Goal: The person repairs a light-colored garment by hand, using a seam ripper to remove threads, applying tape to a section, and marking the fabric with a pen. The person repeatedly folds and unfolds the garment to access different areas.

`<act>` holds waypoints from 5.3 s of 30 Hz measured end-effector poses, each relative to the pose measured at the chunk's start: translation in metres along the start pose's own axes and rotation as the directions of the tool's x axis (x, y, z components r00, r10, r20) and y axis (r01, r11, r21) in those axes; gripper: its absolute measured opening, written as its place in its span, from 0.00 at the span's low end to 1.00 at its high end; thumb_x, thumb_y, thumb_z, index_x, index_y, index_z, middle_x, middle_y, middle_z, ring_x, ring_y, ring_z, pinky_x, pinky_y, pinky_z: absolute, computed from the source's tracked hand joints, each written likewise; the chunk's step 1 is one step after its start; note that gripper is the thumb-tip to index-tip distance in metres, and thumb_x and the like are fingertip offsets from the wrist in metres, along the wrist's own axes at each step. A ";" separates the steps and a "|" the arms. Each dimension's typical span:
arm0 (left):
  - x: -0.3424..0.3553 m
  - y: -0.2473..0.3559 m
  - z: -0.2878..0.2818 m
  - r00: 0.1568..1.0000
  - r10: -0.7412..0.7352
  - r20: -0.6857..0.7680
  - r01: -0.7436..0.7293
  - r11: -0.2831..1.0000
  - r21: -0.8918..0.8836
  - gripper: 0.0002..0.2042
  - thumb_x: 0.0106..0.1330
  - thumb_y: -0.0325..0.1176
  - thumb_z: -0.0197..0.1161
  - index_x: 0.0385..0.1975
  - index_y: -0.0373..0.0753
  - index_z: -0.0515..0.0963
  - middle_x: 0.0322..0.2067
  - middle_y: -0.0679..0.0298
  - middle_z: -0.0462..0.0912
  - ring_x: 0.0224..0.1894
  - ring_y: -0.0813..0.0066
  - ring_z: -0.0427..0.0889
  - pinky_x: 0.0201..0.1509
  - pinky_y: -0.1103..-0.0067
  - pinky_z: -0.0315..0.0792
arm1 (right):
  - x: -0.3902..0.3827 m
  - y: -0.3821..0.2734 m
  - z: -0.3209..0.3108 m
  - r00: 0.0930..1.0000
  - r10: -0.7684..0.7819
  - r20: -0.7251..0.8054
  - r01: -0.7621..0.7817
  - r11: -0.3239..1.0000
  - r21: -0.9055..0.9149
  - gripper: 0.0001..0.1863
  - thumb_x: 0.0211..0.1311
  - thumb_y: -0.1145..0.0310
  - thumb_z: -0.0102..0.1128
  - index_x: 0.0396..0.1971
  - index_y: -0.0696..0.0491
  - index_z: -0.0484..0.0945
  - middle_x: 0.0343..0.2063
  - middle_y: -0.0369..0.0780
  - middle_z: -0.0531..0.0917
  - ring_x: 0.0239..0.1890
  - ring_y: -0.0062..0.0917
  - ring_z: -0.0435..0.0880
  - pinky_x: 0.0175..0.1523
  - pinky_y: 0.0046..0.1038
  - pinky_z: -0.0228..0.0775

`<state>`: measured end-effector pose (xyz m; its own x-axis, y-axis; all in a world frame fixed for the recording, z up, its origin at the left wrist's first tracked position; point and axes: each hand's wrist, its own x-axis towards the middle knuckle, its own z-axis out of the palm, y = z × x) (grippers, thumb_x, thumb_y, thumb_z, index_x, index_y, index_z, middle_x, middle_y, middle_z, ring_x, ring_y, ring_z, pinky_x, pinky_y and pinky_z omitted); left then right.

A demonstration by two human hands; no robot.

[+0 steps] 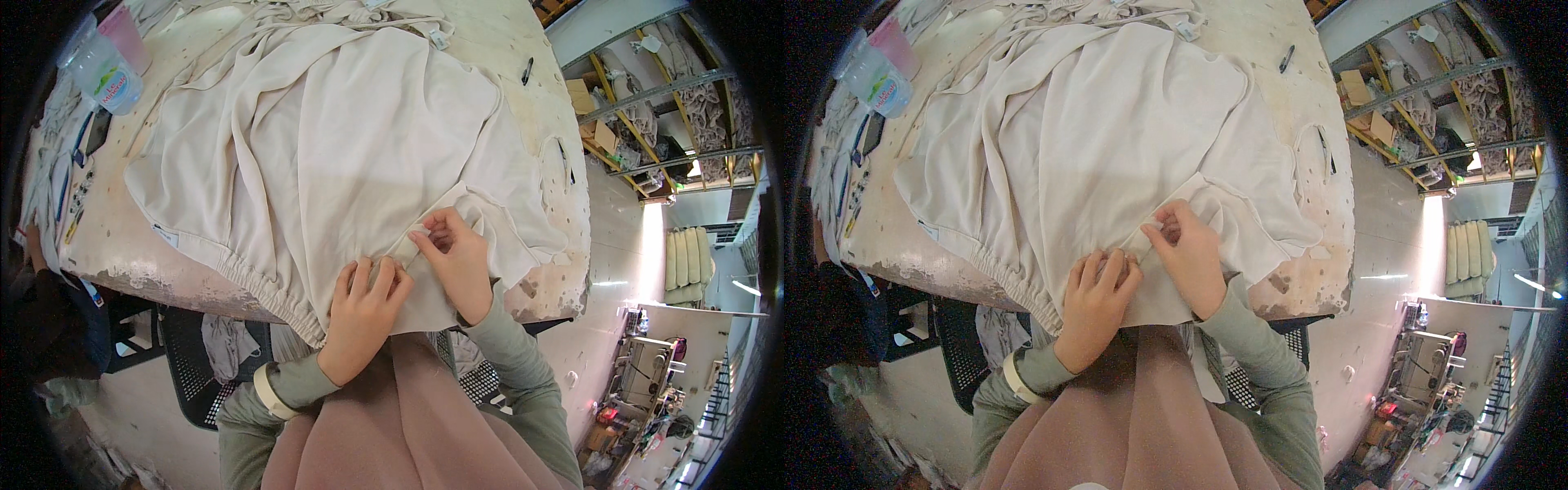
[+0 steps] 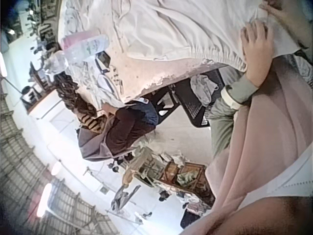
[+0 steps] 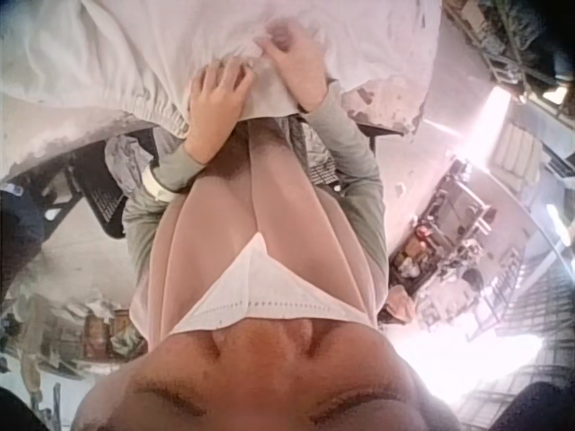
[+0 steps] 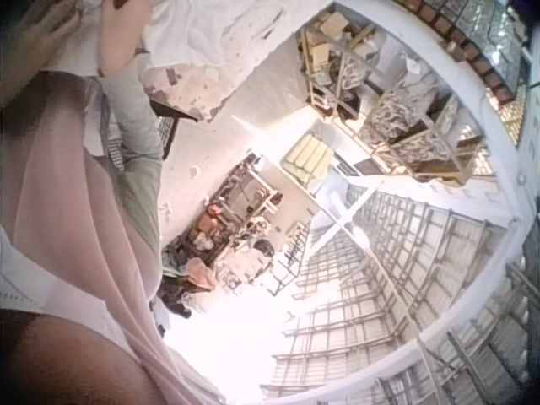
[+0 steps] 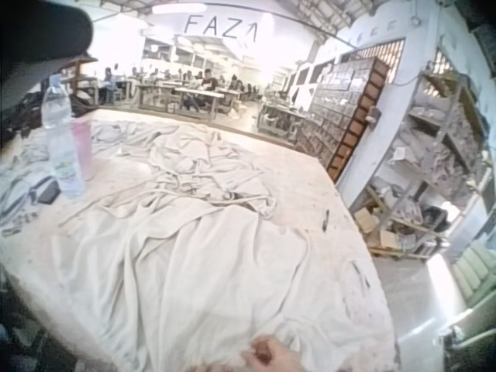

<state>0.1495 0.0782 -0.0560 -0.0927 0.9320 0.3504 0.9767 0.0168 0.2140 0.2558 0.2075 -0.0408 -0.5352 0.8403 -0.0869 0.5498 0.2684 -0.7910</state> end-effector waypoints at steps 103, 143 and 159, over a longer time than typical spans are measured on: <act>0.008 0.007 0.008 1.000 0.003 0.011 -0.002 0.992 -0.125 0.22 0.56 0.37 0.59 0.51 0.39 0.74 0.47 0.63 0.73 0.49 0.65 0.72 0.55 0.67 0.66 | 0.026 0.025 -0.001 0.991 -0.124 0.049 0.108 0.962 0.252 0.15 0.57 0.72 0.63 0.17 0.54 0.66 0.12 0.29 0.67 0.17 0.08 0.62 0.21 0.16 0.53; 0.009 0.007 0.009 1.000 -0.003 0.017 0.006 0.992 -0.124 0.22 0.56 0.36 0.59 0.52 0.38 0.73 0.47 0.63 0.71 0.50 0.66 0.70 0.55 0.67 0.65 | 0.027 0.024 0.000 0.985 -0.162 0.055 0.154 0.979 0.132 0.13 0.53 0.76 0.61 0.15 0.57 0.67 0.11 0.32 0.69 0.16 0.11 0.69 0.21 0.18 0.60; 0.008 0.008 0.010 0.999 -0.011 0.040 0.015 0.992 -0.124 0.22 0.54 0.35 0.60 0.51 0.39 0.73 0.54 0.63 0.70 0.52 0.64 0.69 0.56 0.66 0.63 | 0.026 0.023 0.000 0.984 -0.177 -0.020 0.178 0.975 0.134 0.13 0.52 0.69 0.63 0.16 0.59 0.71 0.10 0.41 0.74 0.14 0.17 0.72 0.22 0.24 0.65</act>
<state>0.1586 0.0898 -0.0607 -0.0952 0.9455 0.3113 0.9436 -0.0139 0.3308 0.2544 0.2359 -0.0609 -0.6114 0.7885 0.0666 0.3548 0.3484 -0.8676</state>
